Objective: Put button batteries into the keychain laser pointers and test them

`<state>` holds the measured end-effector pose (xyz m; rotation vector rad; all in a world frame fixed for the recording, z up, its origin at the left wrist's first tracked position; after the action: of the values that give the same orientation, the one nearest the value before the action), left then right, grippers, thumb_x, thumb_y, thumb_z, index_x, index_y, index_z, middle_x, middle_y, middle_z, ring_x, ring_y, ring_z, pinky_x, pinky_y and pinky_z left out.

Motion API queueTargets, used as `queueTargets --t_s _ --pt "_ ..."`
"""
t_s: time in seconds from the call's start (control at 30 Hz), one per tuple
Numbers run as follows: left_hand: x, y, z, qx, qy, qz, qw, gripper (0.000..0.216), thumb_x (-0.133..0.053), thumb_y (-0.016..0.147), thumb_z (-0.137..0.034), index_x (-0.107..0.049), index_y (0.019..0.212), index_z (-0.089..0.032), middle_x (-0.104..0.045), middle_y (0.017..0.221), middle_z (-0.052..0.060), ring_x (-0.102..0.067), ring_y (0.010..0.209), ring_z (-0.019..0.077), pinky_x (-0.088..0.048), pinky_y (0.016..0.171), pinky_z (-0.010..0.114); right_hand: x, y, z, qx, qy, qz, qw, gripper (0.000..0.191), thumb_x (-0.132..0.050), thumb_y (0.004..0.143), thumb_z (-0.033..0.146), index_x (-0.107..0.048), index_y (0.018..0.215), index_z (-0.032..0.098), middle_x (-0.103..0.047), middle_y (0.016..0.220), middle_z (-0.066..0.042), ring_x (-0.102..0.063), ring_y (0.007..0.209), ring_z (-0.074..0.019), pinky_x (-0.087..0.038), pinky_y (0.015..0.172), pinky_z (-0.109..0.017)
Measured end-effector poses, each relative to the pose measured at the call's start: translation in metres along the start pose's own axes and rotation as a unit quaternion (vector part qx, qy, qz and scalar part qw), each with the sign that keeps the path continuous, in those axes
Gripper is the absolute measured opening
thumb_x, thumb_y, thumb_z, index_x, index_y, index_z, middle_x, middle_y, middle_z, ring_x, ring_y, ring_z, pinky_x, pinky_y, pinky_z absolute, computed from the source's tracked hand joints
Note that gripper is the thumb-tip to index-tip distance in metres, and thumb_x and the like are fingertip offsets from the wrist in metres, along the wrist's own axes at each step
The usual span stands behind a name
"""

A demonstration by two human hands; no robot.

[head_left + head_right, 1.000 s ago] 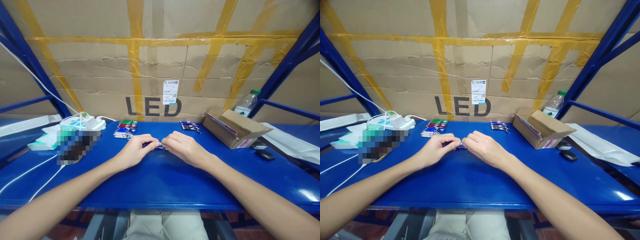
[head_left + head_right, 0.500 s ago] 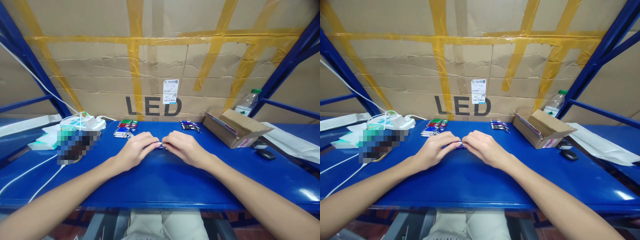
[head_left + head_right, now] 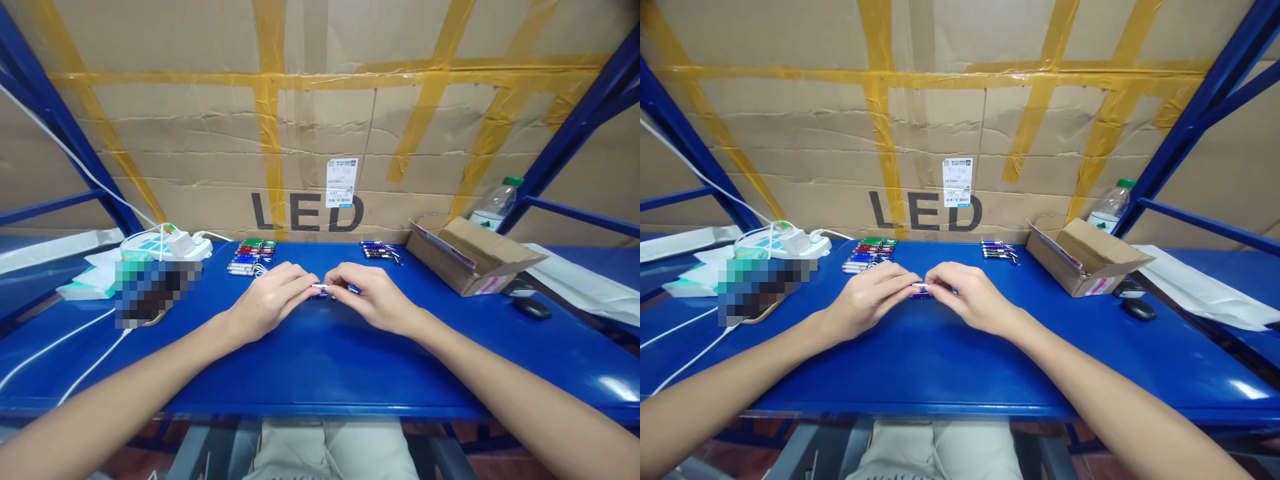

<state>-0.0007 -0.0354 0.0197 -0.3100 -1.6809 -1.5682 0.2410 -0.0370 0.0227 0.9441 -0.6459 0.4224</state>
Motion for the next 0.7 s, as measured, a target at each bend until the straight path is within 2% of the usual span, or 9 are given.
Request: queueTargets --t_s 0.13,0.33,0.6,0.7 --pt "0.0015 0.0002 -0.0013 -0.021 0.027 -0.002 0.999 0.012 -0.061 0.108 -0.018 -0.067 0.118 -0.014 -0.076 0.101 0.011 -0.068 0.089 0.0202 -0.058 0.082 0.033 -0.0013 0.0017 -0.0001 -0.097 0.105 0.013 0.99 0.016 -0.065 0.106 0.03 -0.069 0.095 0.019 -0.071 0.086 -0.001 -0.061 0.077 -0.0146 -0.047 0.074 -0.027" --pt "0.0037 0.0002 -0.0019 -0.037 0.053 -0.014 0.998 0.013 -0.063 0.108 -0.021 -0.068 0.119 -0.015 -0.077 0.102 0.01 -0.07 0.089 0.0199 -0.058 0.081 0.033 -0.0041 0.0058 0.0009 -0.226 0.296 0.023 0.928 0.025 -0.077 0.096 0.042 -0.07 0.092 0.018 -0.073 0.078 -0.001 -0.059 0.065 -0.0128 -0.048 0.064 -0.027" --pt "0.0056 0.0021 -0.0051 -0.048 0.04 -0.043 0.997 0.016 -0.066 0.105 -0.016 -0.068 0.121 -0.015 -0.078 0.103 0.011 -0.072 0.091 0.0211 -0.06 0.082 0.034 -0.0078 0.0086 -0.001 -0.312 0.434 0.041 0.844 0.035 -0.091 0.081 0.045 -0.073 0.086 0.016 -0.071 0.072 0.0 -0.057 0.059 -0.0101 -0.048 0.058 -0.024" --pt "0.0031 0.0018 -0.0046 -0.021 0.009 -0.052 0.998 0.017 -0.065 0.105 -0.015 -0.069 0.122 -0.015 -0.078 0.104 0.011 -0.072 0.093 0.0205 -0.06 0.085 0.033 -0.0094 0.0082 -0.0034 -0.31 0.442 0.036 0.841 0.037 -0.094 0.079 0.045 -0.071 0.087 0.016 -0.071 0.072 0.0 -0.058 0.061 -0.0101 -0.048 0.059 -0.024"
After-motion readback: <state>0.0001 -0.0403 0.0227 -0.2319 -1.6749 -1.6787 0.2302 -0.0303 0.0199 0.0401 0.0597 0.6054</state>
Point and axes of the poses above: each hand's wrist, its own y-axis towards the middle knuckle, its own x-axis out of the back of the hand, z = x × y, the point moved 1 cm from there along y, towards the middle knuckle
